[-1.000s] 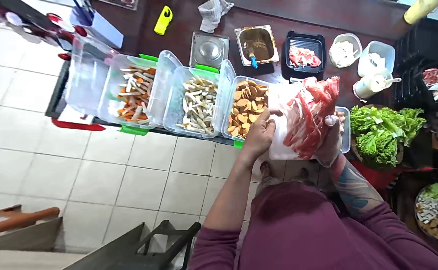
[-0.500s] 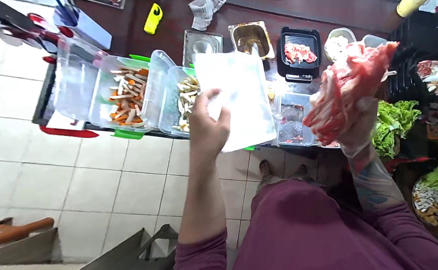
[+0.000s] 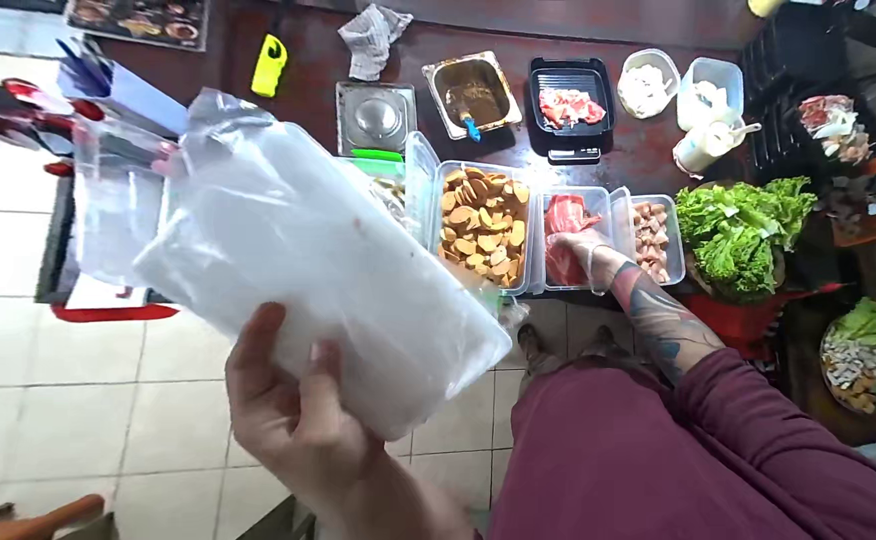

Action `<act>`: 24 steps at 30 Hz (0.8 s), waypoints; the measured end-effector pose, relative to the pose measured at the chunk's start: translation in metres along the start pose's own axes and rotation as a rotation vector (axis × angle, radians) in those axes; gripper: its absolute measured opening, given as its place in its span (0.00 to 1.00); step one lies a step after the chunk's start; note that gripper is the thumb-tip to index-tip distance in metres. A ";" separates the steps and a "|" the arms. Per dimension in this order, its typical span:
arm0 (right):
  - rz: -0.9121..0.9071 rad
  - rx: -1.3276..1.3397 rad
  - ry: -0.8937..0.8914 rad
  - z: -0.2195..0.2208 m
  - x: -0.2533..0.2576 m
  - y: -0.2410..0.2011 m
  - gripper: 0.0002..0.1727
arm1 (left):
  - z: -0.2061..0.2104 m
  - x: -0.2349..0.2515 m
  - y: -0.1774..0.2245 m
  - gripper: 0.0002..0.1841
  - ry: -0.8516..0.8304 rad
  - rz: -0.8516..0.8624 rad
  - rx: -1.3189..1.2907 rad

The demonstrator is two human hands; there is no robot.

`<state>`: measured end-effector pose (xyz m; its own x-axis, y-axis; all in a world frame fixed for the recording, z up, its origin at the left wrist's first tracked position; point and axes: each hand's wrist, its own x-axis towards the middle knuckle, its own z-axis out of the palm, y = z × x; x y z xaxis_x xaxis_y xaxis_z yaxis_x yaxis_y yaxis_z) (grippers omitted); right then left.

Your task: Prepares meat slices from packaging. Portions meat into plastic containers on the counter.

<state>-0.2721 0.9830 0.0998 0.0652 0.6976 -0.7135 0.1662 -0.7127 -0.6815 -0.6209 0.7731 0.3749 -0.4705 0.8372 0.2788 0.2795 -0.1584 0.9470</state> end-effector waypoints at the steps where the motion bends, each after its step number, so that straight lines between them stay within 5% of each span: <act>1: -0.002 -0.094 0.019 0.000 -0.005 -0.002 0.47 | 0.000 -0.007 0.004 0.25 0.005 0.002 -0.014; 4: -0.103 -0.189 0.062 -0.006 -0.017 0.002 0.61 | 0.016 -0.024 0.034 0.26 0.000 -0.030 -0.040; 6: -0.259 0.051 -0.091 -0.016 -0.035 0.008 0.65 | 0.029 -0.029 0.046 0.26 -0.022 -0.047 -0.045; 11: -0.458 0.760 -0.622 -0.071 -0.172 -0.006 0.29 | 0.071 -0.039 0.057 0.25 -0.247 -0.034 -0.095; 14: -0.523 0.793 -0.714 -0.120 -0.265 0.004 0.43 | 0.130 -0.059 0.076 0.27 -0.510 -0.062 -0.131; 17: -0.525 0.697 -0.525 -0.184 -0.353 0.039 0.46 | 0.201 -0.105 0.068 0.29 -0.877 0.022 -0.138; 19: -0.308 0.587 -0.206 -0.224 -0.417 0.047 0.24 | 0.251 -0.148 0.053 0.29 -1.090 0.102 -0.091; 21: -0.146 0.600 0.005 -0.256 -0.438 0.081 0.16 | 0.303 -0.200 0.038 0.29 -1.277 0.144 -0.054; 24: -0.049 0.768 0.275 -0.291 -0.409 0.206 0.30 | 0.378 -0.280 0.022 0.27 -1.560 -0.038 -0.177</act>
<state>0.0223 0.5729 0.2984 0.3313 0.6511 -0.6828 -0.5393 -0.4631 -0.7033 -0.1669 0.7326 0.2570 0.8519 0.5187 -0.0721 0.1377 -0.0890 0.9865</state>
